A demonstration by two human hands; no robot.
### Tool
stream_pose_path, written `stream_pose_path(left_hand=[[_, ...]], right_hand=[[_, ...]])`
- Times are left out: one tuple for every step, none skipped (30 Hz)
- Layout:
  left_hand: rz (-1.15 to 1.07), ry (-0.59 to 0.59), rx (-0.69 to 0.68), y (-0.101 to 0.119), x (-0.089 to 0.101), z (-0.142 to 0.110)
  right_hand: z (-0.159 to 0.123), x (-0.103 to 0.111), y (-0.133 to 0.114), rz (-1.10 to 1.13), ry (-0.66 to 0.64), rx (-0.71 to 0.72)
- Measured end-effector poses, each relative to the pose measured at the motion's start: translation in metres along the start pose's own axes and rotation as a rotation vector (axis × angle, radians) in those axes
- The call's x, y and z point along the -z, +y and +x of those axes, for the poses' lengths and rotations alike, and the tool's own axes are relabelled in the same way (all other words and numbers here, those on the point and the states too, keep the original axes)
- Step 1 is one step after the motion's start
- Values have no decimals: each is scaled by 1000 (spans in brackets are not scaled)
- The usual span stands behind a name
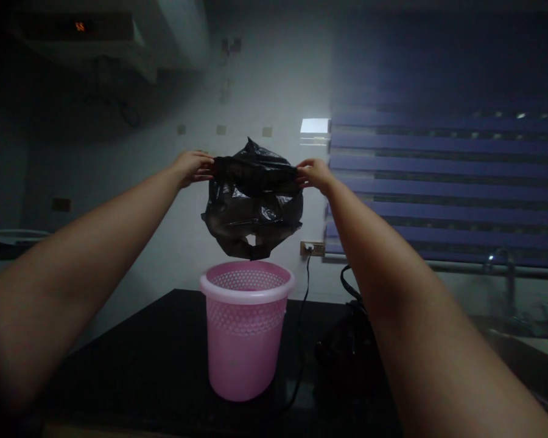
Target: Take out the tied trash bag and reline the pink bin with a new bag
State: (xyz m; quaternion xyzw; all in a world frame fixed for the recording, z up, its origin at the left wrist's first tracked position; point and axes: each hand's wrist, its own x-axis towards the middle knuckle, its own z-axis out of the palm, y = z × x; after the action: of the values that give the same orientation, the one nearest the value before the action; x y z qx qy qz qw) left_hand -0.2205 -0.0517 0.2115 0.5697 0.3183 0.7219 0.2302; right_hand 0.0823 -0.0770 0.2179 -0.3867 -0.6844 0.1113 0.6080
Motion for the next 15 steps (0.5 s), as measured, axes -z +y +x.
stream_pose_path(left_hand=[[-2,-16,13,-5,-1,0],[-5,-32,28,-10,-2,0],[-8,-42,47,-15,-3,0],[-5,-42,66,-19,-4,0],[-3,-40,84,-24,-5,0],[-4,-39,99,-29,-6,-1],[-8,-36,108,-35,-7,-2],[-15,-31,111,-40,-7,-3],[-22,-28,109,-46,-8,-5],[-31,-23,103,-53,-9,-7],[-39,-18,99,-60,-9,-10],[-47,-8,91,-67,-9,-13],[-54,2,84,-75,-10,-16],[-59,12,77,-83,-10,-20],[-60,22,73,-91,-10,-24]], right_hand=[[-1,-3,4,10,9,1],[-3,-6,8,22,21,0],[-5,-9,13,38,33,-2],[-7,-12,18,55,43,-5],[-9,-15,23,73,52,-10],[-11,-18,30,91,53,-14],[-13,-21,37,108,51,-17],[-15,-24,45,125,54,-14],[-17,-27,54,138,59,-13],[-20,-30,63,149,61,-22],[-23,-33,73,168,65,-6],[-26,-37,83,184,55,4],[-29,-40,94,195,53,16],[-32,-44,104,193,48,14],[-36,-48,115,187,46,6]])
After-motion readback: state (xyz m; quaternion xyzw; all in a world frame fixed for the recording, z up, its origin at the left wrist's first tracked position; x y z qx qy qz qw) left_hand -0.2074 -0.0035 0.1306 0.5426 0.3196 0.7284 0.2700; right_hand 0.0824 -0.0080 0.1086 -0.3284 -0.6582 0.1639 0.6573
